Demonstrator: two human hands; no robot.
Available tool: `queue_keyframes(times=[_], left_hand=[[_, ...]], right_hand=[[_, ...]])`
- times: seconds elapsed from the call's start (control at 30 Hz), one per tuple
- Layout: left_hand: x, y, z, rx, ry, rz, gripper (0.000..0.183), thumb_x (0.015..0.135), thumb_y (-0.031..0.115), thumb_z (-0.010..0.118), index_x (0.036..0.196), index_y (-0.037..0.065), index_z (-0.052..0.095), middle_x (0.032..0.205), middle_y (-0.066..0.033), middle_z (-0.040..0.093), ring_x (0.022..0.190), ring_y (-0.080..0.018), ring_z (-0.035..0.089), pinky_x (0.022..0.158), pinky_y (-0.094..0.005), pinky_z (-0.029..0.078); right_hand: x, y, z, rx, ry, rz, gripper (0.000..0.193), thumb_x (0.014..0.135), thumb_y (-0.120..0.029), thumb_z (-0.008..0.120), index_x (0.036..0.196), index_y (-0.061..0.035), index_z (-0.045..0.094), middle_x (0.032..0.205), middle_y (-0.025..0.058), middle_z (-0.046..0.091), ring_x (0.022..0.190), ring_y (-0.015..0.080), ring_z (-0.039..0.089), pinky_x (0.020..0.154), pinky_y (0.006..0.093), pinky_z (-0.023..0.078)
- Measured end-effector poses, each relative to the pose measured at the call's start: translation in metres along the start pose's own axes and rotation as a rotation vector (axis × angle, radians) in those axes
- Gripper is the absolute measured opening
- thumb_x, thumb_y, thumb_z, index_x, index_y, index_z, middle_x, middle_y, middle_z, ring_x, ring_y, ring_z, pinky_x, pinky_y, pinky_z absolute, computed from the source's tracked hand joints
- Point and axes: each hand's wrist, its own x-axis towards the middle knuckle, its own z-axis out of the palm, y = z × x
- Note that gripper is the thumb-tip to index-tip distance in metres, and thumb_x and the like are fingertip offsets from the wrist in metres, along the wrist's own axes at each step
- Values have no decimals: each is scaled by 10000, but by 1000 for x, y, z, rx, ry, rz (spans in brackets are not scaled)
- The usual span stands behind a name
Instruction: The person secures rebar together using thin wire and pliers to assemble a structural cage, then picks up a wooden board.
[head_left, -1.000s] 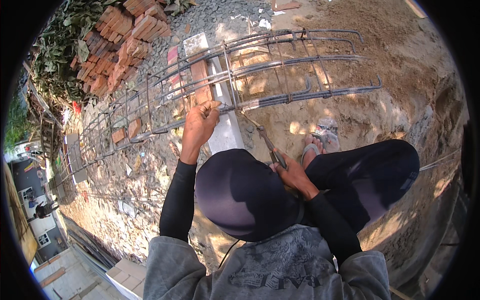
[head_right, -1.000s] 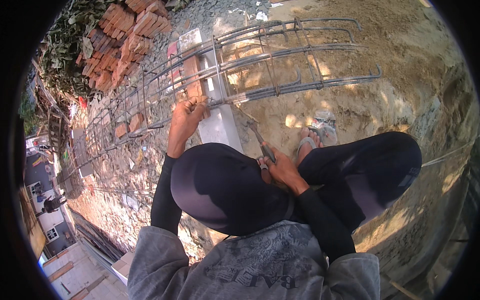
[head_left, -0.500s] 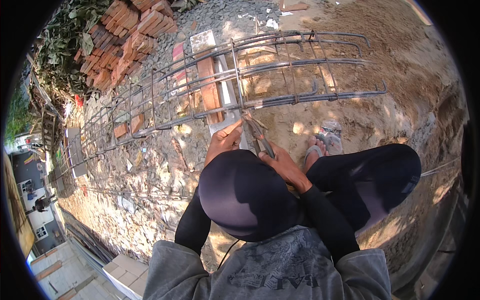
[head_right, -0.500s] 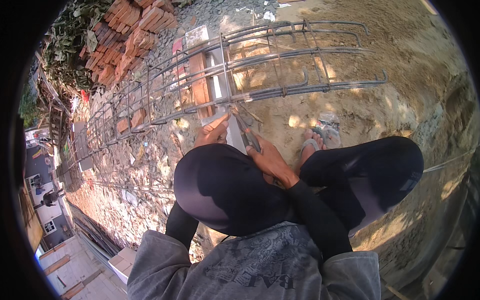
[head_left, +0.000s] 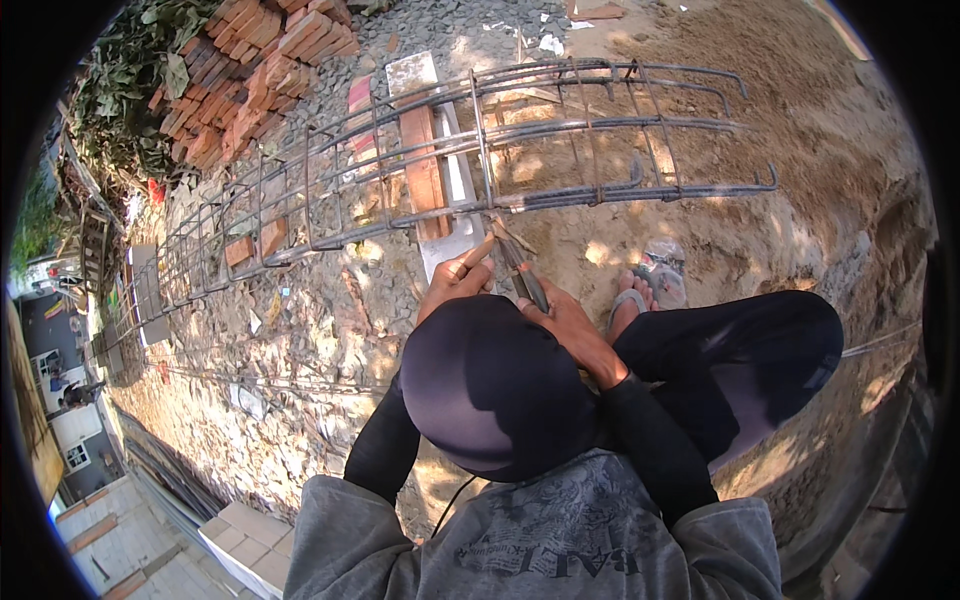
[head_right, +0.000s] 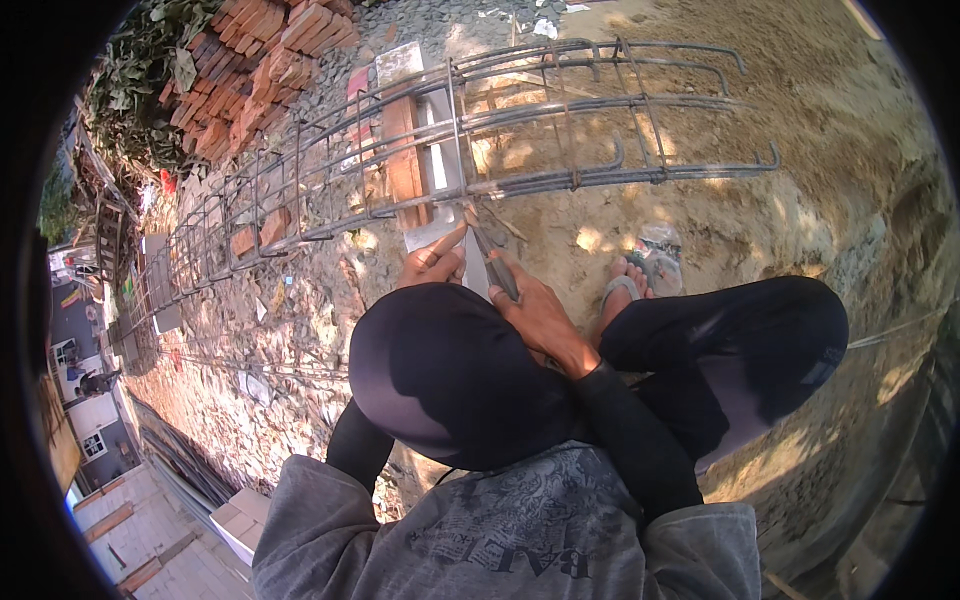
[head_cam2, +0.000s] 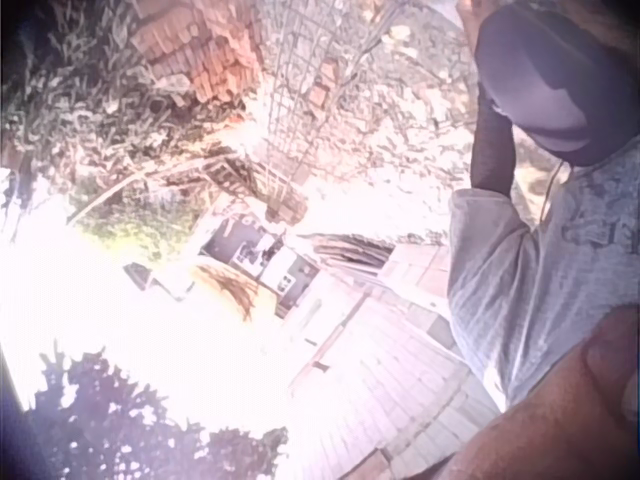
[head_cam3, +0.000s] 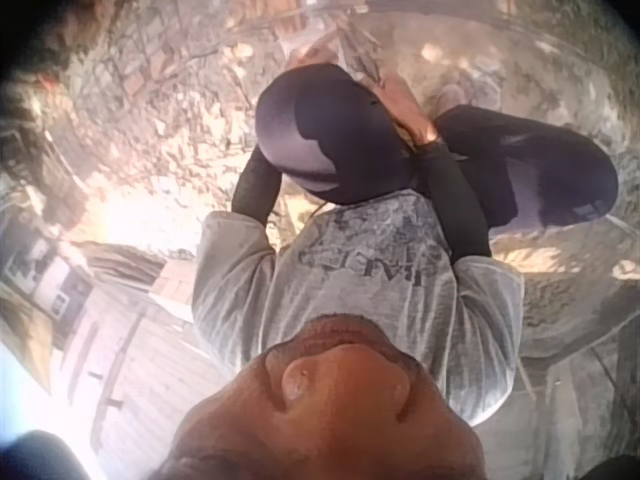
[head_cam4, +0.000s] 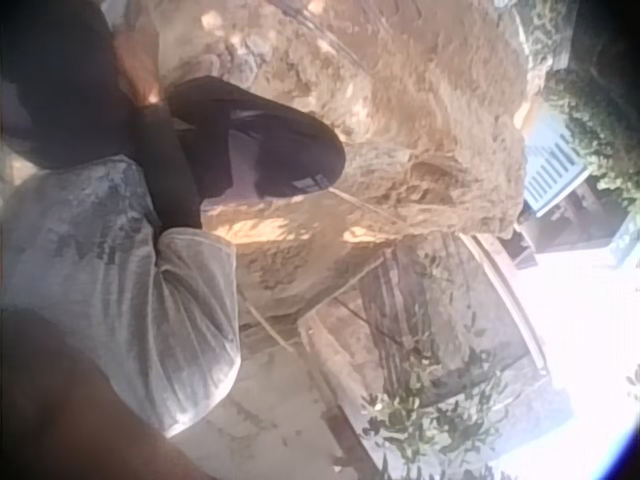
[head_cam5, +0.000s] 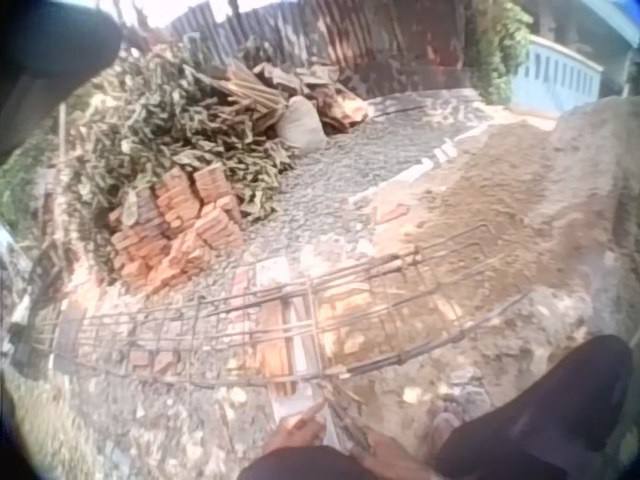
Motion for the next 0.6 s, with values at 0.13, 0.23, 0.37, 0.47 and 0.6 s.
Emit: queue_keyframes(times=[0.13, 0.23, 0.37, 0.47, 0.6], left_hand=[[-3, -4, 3, -22, -30, 21, 504, 1030, 156, 600, 1496, 8, 482, 681, 94, 493, 572, 2, 440, 534, -210, 365], [1, -9, -5, 30, -85, 48, 524, 1038, 165, 598, 1519, 18, 452, 694, 94, 494, 583, 5, 432, 539, -211, 363], [6, -14, -6, 79, -100, 40, 511, 1042, 157, 589, 1523, 43, 460, 693, 97, 482, 593, 5, 401, 543, -211, 344], [8, -16, -5, 171, -89, 54, 513, 1039, 149, 587, 1527, 57, 459, 690, 99, 475, 598, 7, 384, 542, -214, 333], [17, -18, -7, 315, -106, 73, 572, 1009, 160, 601, 1538, 33, 425, 765, 28, 577, 629, -41, 500, 580, -226, 401]], right_hand=[[-3, -20, -7, 49, 10, 131, 570, 956, -396, 639, 1409, -58, 567, 975, 267, 721, 912, 413, 714, 819, 457, 528], [7, -11, -8, -23, -124, 262, 538, 922, -451, 680, 1187, 18, 688, 836, 260, 717, 813, 417, 720, 759, 463, 535], [5, -16, -6, -155, -5, 191, 533, 894, -467, 712, 1000, 55, 720, 809, 293, 702, 816, 450, 711, 753, 478, 534], [11, -9, 4, -203, 130, 168, 513, 898, -443, 711, 1014, 56, 709, 833, 314, 694, 840, 475, 696, 755, 499, 534], [18, 7, 8, -440, 312, 142, 348, 877, -291, 715, 1003, 30, 672, 850, 292, 700, 847, 477, 690, 760, 528, 534]])
